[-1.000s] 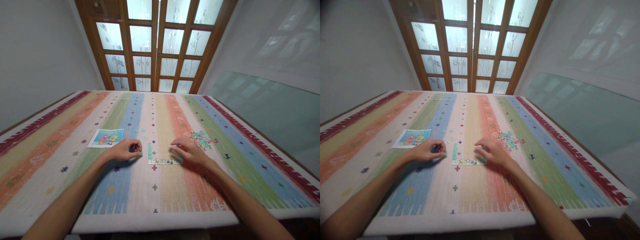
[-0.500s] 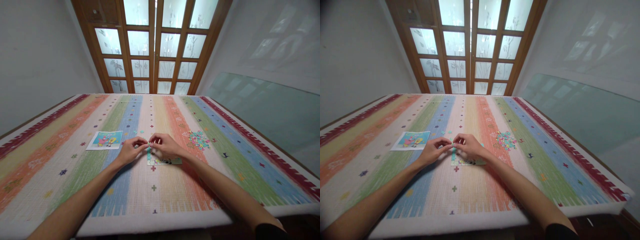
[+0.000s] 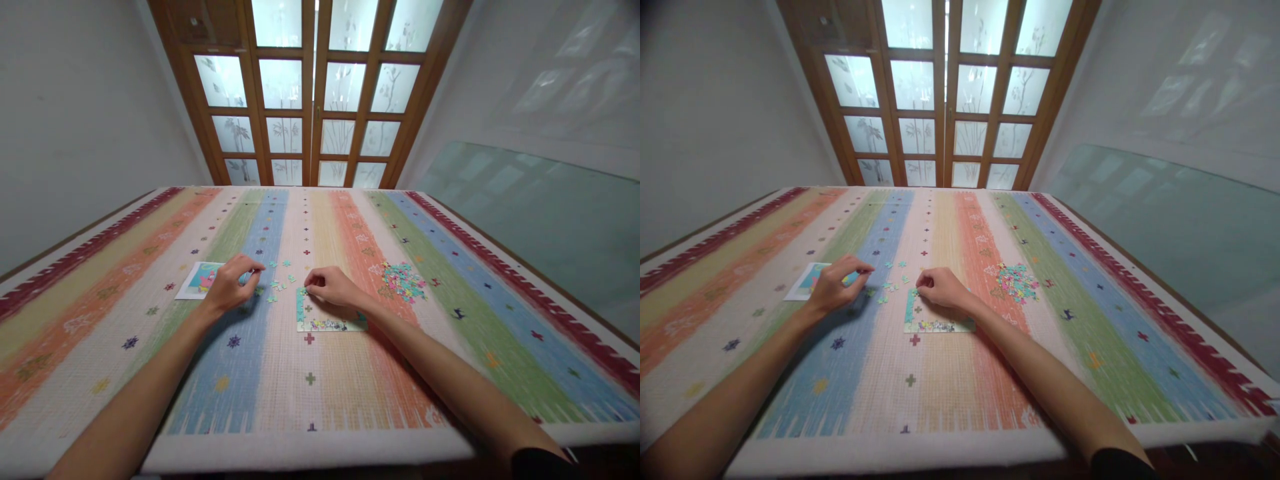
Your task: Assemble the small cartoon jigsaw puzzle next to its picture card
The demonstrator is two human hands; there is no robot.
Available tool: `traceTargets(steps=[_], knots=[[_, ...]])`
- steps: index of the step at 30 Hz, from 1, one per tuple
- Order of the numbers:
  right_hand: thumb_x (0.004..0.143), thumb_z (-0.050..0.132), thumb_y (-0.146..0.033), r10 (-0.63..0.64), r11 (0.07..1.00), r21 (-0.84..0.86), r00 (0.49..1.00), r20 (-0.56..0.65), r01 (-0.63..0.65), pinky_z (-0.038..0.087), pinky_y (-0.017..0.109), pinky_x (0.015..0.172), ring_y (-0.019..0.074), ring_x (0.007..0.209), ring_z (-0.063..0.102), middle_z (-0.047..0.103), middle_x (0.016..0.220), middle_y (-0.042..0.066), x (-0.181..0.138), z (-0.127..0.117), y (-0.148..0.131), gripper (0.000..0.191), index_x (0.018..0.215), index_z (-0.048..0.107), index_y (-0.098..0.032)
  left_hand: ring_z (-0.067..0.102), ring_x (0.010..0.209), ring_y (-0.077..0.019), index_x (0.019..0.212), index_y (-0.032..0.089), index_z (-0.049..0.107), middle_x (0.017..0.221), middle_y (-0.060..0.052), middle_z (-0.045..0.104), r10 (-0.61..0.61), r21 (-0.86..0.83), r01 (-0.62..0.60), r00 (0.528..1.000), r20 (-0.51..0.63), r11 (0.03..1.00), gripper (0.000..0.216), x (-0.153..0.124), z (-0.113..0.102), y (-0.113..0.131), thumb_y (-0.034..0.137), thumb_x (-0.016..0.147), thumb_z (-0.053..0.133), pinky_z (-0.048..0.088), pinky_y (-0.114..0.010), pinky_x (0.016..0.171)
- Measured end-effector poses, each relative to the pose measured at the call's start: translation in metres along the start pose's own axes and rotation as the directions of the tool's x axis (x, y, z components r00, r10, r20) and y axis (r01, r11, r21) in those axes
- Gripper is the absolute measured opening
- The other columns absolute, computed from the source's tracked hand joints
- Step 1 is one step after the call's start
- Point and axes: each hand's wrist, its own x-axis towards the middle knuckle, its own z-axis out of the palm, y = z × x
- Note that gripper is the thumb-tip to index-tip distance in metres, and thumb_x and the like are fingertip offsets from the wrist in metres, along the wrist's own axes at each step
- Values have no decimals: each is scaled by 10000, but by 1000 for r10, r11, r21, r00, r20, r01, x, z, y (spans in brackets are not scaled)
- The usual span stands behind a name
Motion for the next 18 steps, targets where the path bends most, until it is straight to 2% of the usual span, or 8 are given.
traceTargets(steps=[5, 9, 14, 18], knots=[[833, 664, -62, -46, 987, -154, 998, -33, 40, 416, 274, 692, 156, 733, 598, 717, 821, 65, -2, 2, -6, 119, 828, 755, -138, 616, 765, -206, 869, 187, 680, 778, -42, 692, 90, 53, -92, 995, 49, 994, 186, -1, -3, -11, 141, 915, 506, 515, -346, 754], [858, 680, -104, -84, 981, -180, 996, -28, 78, 406, 271, 708, 153, 744, 577, 690, 829, 54, -2, 3, -3, 84, 863, 755, -140, 609, 788, -220, 859, 189, 686, 806, -57, 685, 88, 80, -104, 980, 179, 991, 186, -1, -5, -16, 127, 890, 513, 508, -360, 768], [905, 657, -129, -169, 955, -246, 985, 14, 168, 408, 283, 774, 153, 781, 558, 647, 874, 43, -3, 5, 2, 170, 1012, 781, -175, 602, 852, -234, 864, 186, 695, 859, -66, 673, 34, 124, -87, 926, 377, 988, 190, -2, -8, -20, 112, 816, 526, 501, -370, 806], [937, 628, -135, -179, 937, -296, 982, 54, 187, 415, 290, 786, 162, 821, 567, 634, 930, 55, -4, 6, 3, 244, 1093, 797, -214, 597, 882, -241, 880, 182, 697, 887, -71, 666, 45, 125, -119, 878, 477, 985, 230, -3, -8, -20, 97, 759, 520, 492, -391, 860]])
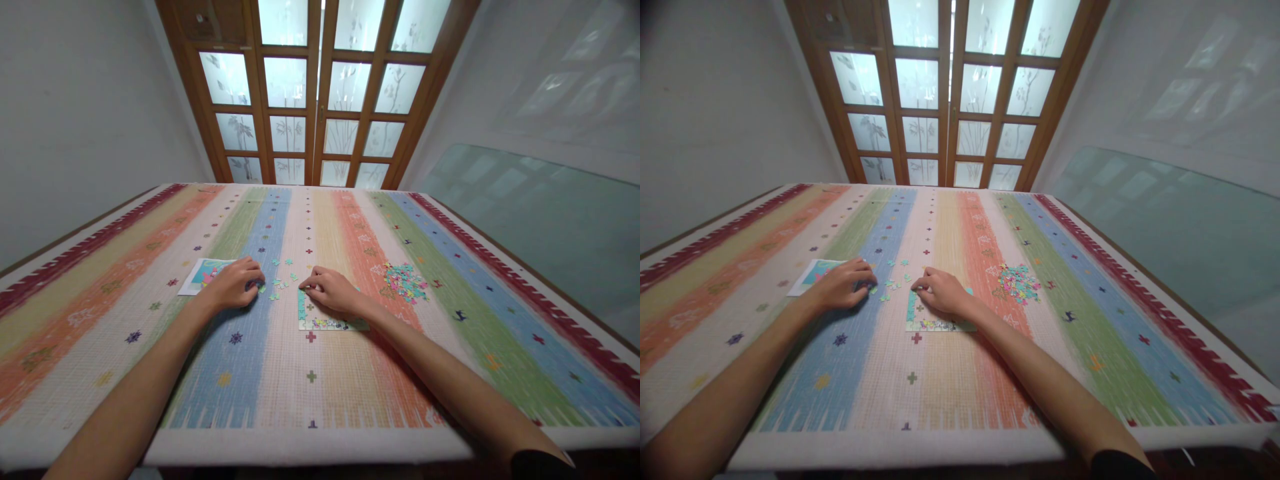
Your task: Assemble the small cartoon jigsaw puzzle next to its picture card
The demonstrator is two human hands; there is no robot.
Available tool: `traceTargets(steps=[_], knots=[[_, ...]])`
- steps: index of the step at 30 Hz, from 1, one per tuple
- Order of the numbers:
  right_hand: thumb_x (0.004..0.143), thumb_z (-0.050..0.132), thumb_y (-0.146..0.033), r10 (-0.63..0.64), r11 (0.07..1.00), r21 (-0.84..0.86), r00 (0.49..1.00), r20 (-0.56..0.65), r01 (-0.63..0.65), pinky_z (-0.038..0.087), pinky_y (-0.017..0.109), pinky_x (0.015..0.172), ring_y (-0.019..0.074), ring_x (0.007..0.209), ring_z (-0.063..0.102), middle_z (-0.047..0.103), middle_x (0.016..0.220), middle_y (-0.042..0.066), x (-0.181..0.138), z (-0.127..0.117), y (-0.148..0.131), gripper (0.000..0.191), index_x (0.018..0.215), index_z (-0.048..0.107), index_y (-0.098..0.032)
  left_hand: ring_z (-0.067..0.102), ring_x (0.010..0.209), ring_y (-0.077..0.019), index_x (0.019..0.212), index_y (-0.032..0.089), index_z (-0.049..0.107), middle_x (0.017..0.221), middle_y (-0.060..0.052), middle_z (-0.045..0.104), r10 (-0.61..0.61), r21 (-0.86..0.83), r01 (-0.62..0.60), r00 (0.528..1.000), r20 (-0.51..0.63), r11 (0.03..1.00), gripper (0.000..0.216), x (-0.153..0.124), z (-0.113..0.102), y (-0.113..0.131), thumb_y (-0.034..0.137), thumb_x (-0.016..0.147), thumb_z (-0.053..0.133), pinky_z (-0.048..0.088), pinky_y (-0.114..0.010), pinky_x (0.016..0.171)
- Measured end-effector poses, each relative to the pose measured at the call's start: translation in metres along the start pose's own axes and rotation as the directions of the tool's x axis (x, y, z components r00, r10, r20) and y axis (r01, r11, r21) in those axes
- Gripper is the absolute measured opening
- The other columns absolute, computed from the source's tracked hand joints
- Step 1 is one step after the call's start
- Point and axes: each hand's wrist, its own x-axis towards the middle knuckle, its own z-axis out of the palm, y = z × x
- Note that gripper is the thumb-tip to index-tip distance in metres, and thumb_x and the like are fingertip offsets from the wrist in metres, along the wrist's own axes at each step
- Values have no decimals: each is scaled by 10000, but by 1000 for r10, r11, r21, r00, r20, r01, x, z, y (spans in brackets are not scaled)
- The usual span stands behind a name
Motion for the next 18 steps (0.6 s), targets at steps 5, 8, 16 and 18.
traceTargets(steps=[5, 8, 16, 18], knots=[[951, 629, -156, -1, 1000, -15, 1000, 8, 1, 433, 301, 798, 173, 838, 584, 645, 942, 65, 0, -3, -1, 218, 1075, 800, -209, 589, 834, -220, 878, 183, 689, 871, -51, 644, 8, -36, -7, 999, 52, 999, 248, -2, -2, 2, 104, 708, 527, 480, -394, 911], [950, 633, -162, -17, 1000, -1, 1000, 5, 17, 444, 305, 819, 178, 858, 594, 657, 954, 68, 0, -7, -2, 191, 1066, 783, -190, 588, 846, -223, 880, 184, 682, 876, -47, 640, -3, -48, 7, 996, 90, 999, 253, -2, -6, 4, 119, 683, 537, 475, -383, 913], [873, 581, -51, -31, 999, -17, 999, 35, 32, 445, 297, 820, 174, 857, 587, 654, 1005, 74, 0, -6, 4, 295, 1037, 783, -192, 562, 836, -230, 821, 182, 650, 835, -49, 630, -32, -54, 37, 995, 94, 998, 189, -1, -10, 9, 122, 693, 524, 457, -348, 818], [861, 574, -43, -28, 999, -29, 998, 51, 30, 442, 293, 814, 173, 854, 584, 653, 1000, 74, 0, -6, 5, 313, 1044, 782, -188, 563, 833, -227, 812, 181, 644, 837, -49, 631, -40, -66, 46, 995, 94, 997, 174, -1, -10, 10, 124, 699, 523, 451, -341, 799]])
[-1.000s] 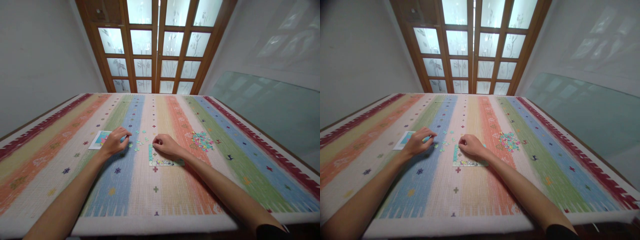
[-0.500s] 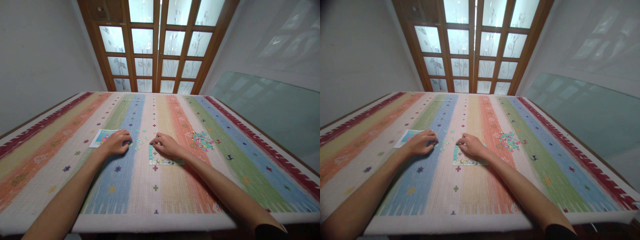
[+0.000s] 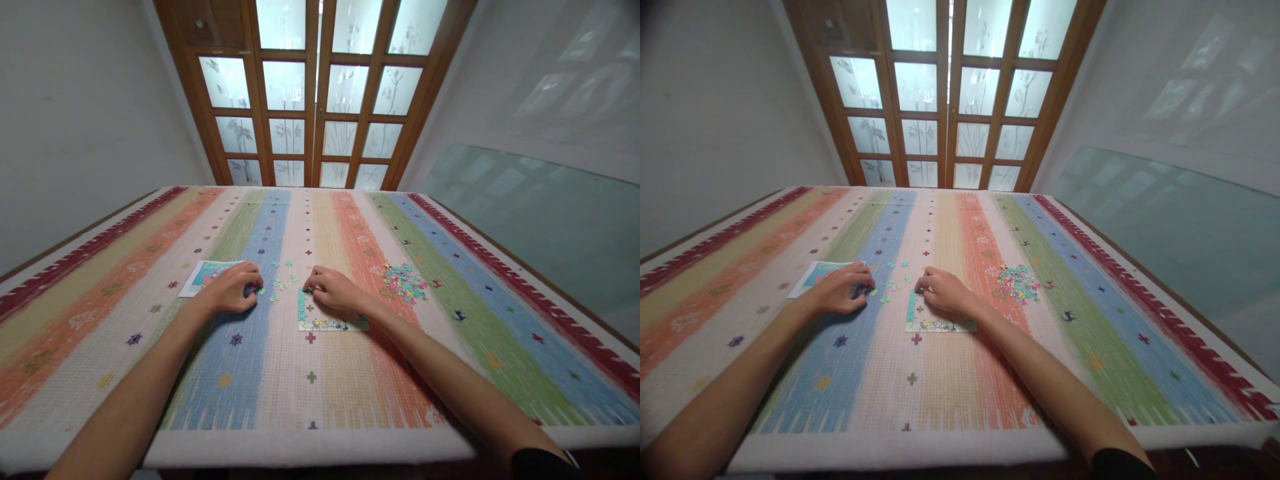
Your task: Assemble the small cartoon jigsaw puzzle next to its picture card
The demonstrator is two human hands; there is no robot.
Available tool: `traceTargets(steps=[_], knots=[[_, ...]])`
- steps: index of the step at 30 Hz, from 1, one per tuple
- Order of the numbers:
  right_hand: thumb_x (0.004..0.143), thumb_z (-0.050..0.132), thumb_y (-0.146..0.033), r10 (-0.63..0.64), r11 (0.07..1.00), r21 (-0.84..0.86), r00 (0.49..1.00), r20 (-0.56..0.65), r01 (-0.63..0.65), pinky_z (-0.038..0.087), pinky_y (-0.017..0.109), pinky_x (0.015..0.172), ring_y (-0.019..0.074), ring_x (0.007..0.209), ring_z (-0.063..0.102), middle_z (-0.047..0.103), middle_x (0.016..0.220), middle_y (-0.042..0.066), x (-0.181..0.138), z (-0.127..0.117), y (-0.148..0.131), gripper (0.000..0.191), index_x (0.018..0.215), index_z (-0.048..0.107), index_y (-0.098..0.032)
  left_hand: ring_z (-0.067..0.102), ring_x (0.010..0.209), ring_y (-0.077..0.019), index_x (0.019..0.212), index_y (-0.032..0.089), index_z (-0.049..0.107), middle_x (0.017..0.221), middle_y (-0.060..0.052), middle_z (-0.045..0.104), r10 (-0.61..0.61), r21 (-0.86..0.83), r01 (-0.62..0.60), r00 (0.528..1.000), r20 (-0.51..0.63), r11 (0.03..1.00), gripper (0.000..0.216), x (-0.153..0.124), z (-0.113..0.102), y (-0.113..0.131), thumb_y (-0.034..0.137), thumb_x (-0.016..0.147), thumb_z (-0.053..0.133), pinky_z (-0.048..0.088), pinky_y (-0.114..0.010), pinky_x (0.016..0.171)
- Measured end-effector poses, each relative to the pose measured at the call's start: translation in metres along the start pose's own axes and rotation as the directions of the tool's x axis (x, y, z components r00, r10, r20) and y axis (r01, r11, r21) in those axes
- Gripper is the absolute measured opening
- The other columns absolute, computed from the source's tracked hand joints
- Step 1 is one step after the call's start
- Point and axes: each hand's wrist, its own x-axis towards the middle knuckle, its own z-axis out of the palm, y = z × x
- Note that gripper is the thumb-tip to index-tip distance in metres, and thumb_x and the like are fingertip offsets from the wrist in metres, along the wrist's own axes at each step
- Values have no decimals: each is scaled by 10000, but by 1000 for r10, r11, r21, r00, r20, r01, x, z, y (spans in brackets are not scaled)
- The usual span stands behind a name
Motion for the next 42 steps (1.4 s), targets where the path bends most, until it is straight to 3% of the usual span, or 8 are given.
traceTargets(steps=[7, 16, 25, 42], knots=[[839, 558, -30, -2, 1000, -9, 1000, 3, 2, 444, 294, 809, 180, 855, 584, 664, 981, 72, 0, -3, -2, 318, 1046, 752, -175, 561, 820, -223, 760, 189, 619, 823, -45, 629, -11, -36, 11, 1000, -13, 999, 115, 0, 3, 1, 145, 703, 530, 455, -347, 807], [883, 573, -44, -73, 997, -37, 997, 14, 73, 456, 309, 830, 191, 869, 583, 647, 1073, 75, -3, -4, -6, 447, 1264, 698, -239, 587, 848, -230, 792, 191, 631, 856, -49, 621, 10, -124, -13, 1000, -25, 992, 134, 2, 7, 3, 166, 702, 536, 480, -346, 811], [908, 550, -62, -51, 998, -45, 998, 32, 52, 454, 308, 832, 189, 882, 573, 628, 1084, 87, -2, -3, -5, 418, 1263, 703, -220, 610, 897, -225, 928, 193, 698, 928, -59, 640, 20, -184, -20, 1000, -6, 983, 261, 2, 7, 7, 146, 730, 534, 496, -350, 857], [875, 571, -64, -53, 998, 38, 999, 9, 53, 466, 321, 879, 191, 915, 589, 641, 1062, 69, -1, -2, -10, 364, 1178, 713, -205, 614, 864, -226, 827, 212, 641, 867, -40, 647, 14, -216, -8, 1000, 28, 976, 89, 7, 10, 26, 231, 791, 562, 492, -356, 838]])
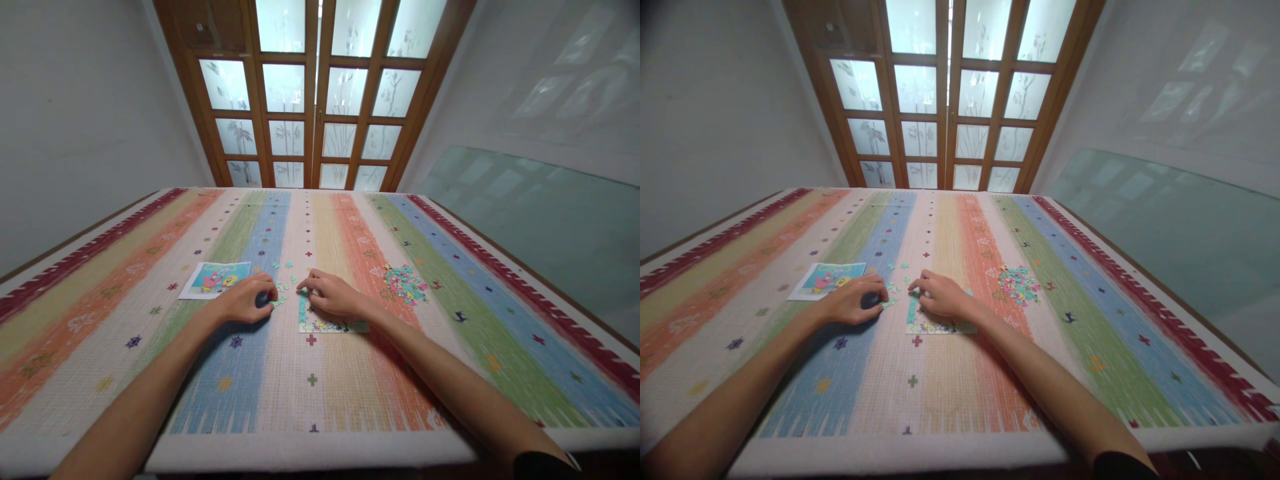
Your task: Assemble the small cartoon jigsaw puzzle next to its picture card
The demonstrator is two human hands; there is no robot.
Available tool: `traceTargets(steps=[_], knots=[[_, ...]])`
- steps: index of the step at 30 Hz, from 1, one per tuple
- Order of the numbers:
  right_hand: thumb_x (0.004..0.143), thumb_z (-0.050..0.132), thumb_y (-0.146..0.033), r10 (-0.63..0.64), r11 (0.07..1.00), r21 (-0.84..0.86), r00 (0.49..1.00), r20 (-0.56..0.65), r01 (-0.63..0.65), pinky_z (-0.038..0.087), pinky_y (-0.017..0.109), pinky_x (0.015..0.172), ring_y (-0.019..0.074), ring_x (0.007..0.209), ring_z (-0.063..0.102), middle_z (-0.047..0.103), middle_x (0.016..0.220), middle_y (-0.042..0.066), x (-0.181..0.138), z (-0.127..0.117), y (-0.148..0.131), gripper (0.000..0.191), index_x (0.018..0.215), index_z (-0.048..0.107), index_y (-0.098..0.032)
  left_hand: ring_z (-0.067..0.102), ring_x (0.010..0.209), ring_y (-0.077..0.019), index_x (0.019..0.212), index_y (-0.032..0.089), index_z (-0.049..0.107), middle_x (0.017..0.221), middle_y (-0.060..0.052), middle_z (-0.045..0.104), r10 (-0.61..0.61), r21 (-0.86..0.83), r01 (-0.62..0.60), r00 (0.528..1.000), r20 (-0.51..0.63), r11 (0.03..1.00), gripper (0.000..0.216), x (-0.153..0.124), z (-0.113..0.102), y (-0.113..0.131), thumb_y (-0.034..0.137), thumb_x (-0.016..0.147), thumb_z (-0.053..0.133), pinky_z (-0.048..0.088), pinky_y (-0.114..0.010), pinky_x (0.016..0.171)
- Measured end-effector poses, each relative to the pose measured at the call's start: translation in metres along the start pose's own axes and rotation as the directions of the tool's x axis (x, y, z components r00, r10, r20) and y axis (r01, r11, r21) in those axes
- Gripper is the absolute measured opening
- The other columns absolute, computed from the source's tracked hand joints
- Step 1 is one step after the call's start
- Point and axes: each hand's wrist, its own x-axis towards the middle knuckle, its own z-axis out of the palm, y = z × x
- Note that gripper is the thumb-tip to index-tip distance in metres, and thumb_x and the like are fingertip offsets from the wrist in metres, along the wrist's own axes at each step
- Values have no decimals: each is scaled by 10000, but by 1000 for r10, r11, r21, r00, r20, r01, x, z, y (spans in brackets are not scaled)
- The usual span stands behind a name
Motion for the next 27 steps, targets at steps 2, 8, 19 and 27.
traceTargets(steps=[2, 8, 19, 27], knots=[[877, 581, -75, -3, 1000, -1, 1000, -5, 3, 469, 318, 868, 192, 902, 590, 641, 1048, 68, 0, 1, -3, 349, 1167, 721, -209, 614, 869, -228, 839, 215, 638, 883, -43, 645, 1, -2, -1, 1000, -2, 1000, 99, 1, 3, 3, 229, 784, 557, 494, -354, 821], [872, 584, -70, 1, 1000, -12, 1000, -22, -1, 462, 311, 843, 196, 901, 592, 638, 1035, 72, 0, -1, -7, 333, 1141, 735, -195, 584, 846, -229, 892, 201, 619, 877, -46, 625, -1, 62, 4, 999, -43, 998, 119, 5, 12, 12, 276, 809, 580, 482, -373, 825], [827, 571, -1, 19, 993, 115, 988, -153, -1, 428, 284, 758, 149, 770, 553, 606, 891, 25, 4, -19, 4, 285, 964, 759, -166, 585, 854, -240, 977, 188, 678, 891, -64, 613, -10, 127, 19, 997, -78, 992, 205, 8, 20, 13, 329, 930, 537, 473, -370, 810], [807, 562, 3, 87, 985, 163, 984, -156, -61, 434, 270, 722, 133, 718, 532, 611, 887, 22, 5, -22, 7, 293, 933, 760, -173, 593, 888, -235, 969, 191, 630, 925, -61, 625, -20, 39, 24, 995, -98, 999, 159, 8, 22, 11, 328, 943, 553, 474, -365, 828]])
